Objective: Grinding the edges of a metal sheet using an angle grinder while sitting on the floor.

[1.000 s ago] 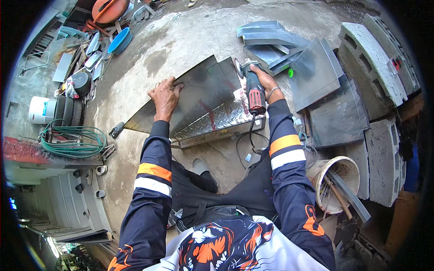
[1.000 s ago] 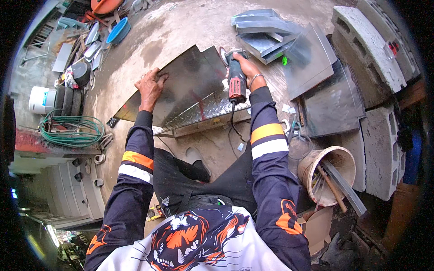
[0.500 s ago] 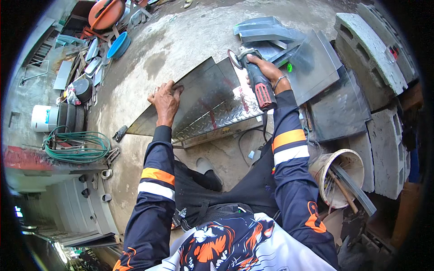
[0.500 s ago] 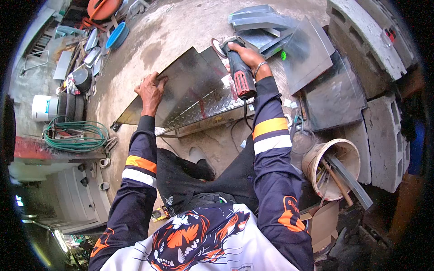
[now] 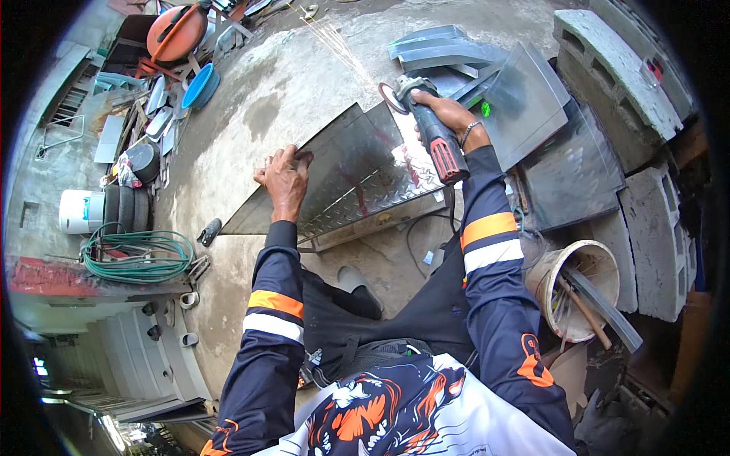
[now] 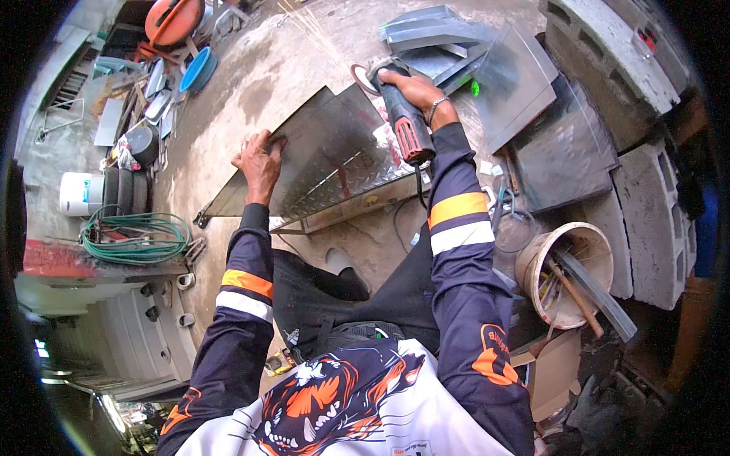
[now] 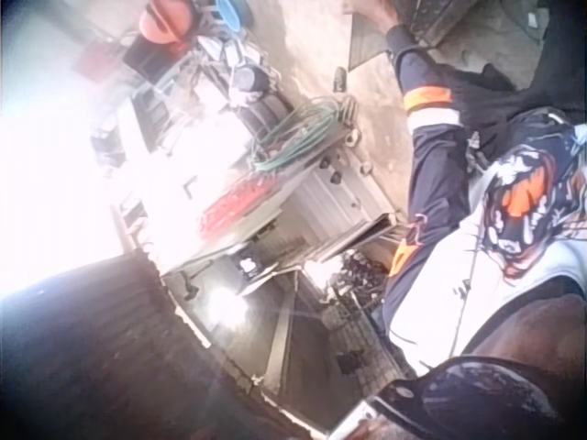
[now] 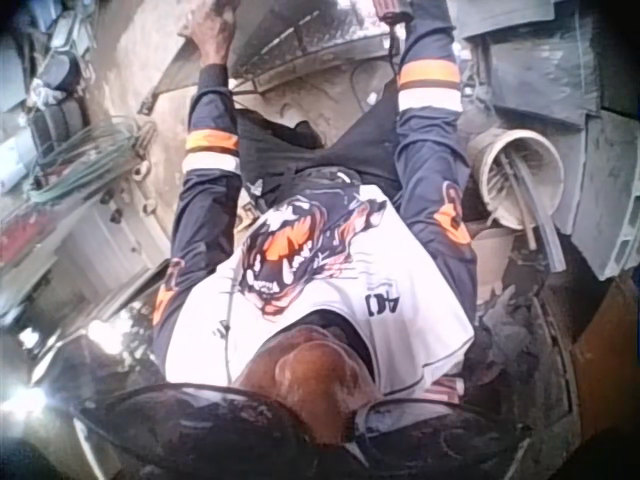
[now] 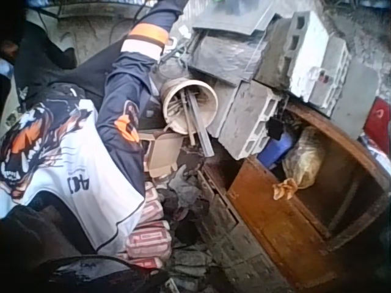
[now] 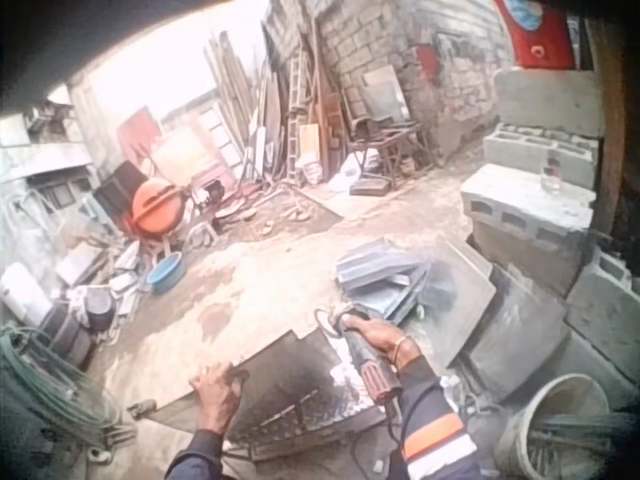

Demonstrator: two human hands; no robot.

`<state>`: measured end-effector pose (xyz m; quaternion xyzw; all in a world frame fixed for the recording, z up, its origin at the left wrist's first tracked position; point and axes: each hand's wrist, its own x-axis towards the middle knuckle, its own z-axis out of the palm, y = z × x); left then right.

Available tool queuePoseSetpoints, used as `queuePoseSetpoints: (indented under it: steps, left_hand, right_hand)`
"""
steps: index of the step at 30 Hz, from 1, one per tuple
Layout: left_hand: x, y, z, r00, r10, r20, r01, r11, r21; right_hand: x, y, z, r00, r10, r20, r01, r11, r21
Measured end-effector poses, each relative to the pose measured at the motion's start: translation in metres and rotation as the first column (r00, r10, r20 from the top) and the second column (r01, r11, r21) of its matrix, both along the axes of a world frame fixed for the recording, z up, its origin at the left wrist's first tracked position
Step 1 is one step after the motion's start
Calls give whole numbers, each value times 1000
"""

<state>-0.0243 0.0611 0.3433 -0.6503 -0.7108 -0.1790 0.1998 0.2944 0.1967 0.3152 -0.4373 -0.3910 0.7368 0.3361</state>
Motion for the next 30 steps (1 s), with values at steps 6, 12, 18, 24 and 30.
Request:
queuePoseSetpoints:
  steps: [6,12,18,24,30]
  left_hand:
    - [-2,0,-1,1000,8,2,-8,1000,5]
    - [-2,1,-1,1000,2,-5,-2,1000,0]
    - [-2,2,0,1000,18,19,-17,999,-45]
    - [-5,7,2,1000,28,1,-28,999,-42]
    - [-8,9,1,999,39,10,-39,998,-46]
  right_hand:
    - [-2,-5,9,1000,2,-11,-2,1000,11]
    - [0,-4,11,999,18,43,-20,999,45]
    - [-6,1,-6,996,-2,91,-7,995,99]
    - [-11,2,-25,999,-32,-43,33,999,22]
    - [-15,-4,-19,997,-21,-75,19,999,-28]
